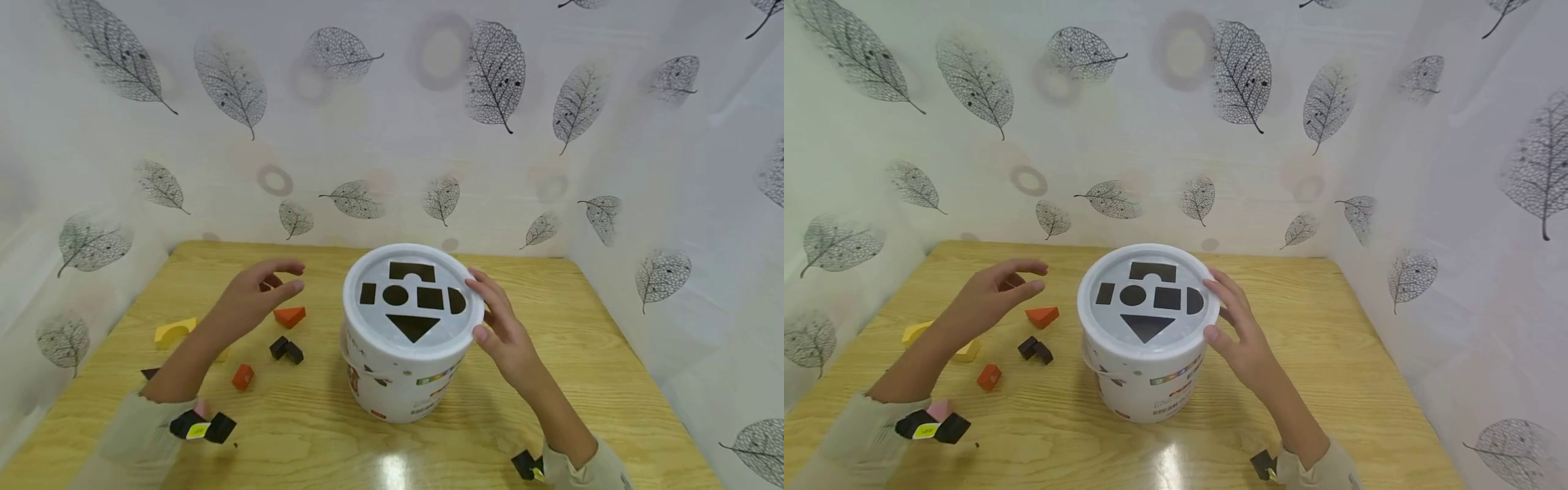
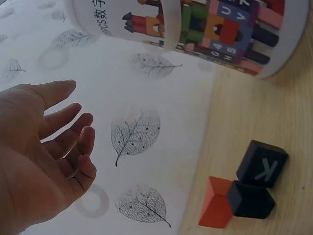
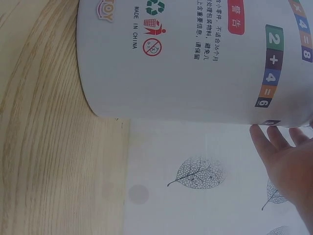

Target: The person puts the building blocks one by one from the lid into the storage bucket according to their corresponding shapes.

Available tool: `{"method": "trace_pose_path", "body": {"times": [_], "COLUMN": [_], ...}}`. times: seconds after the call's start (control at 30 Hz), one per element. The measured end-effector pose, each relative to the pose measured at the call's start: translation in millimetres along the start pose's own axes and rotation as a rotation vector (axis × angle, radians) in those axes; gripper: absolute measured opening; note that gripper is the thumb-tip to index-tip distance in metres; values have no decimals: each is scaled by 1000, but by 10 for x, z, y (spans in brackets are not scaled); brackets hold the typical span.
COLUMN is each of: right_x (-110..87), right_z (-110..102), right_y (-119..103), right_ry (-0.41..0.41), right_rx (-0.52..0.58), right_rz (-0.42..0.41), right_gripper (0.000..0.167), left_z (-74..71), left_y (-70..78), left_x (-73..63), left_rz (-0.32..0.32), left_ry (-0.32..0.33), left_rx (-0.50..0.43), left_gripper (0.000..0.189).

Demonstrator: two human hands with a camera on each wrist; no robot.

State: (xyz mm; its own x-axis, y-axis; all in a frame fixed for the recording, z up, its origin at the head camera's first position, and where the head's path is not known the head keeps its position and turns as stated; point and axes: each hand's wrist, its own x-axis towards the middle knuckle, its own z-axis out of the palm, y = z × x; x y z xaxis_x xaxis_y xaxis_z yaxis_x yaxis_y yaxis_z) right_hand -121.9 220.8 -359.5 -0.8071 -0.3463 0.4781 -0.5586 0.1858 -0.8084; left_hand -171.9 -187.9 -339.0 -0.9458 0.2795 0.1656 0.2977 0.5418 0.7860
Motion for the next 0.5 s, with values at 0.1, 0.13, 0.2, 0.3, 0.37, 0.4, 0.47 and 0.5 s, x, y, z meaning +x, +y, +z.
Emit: {"method": "trace_pose_path", "body": {"times": [0.1,0.13,0.2,0.3,0.37,0.4,0.47,0.5], "right_x": [-1,-2,-3,-4,-4,-3,-2,-1], "right_z": [1,0,1,4,6,7,7,8], "right_y": [-3,-3,-5,-4,-7,-9,-12,-13], "right_ry": [1,3,4,2,1,0,3,4], "right_rx": [1,-1,-2,-1,0,1,2,4], "right_rz": [-4,-7,-9,-4,6,10,16,19], "right_gripper": [54,54,54,54,54,54,54,54], "left_z": [-4,-4,-6,-19,-24,-23,-13,-5], "left_y": [-126,-168,-255,-379,-468,-513,-606,-650], "left_x": [-19,-22,-26,-35,-38,-36,-29,-24], "left_rz": [-18,-26,-49,-89,-113,-122,-140,-148], "left_ry": [-6,-11,-24,-46,-58,-63,-73,-80], "left_rx": [27,35,51,68,80,91,110,118], "left_gripper": [44,46,47,50,52,53,56,57]}}
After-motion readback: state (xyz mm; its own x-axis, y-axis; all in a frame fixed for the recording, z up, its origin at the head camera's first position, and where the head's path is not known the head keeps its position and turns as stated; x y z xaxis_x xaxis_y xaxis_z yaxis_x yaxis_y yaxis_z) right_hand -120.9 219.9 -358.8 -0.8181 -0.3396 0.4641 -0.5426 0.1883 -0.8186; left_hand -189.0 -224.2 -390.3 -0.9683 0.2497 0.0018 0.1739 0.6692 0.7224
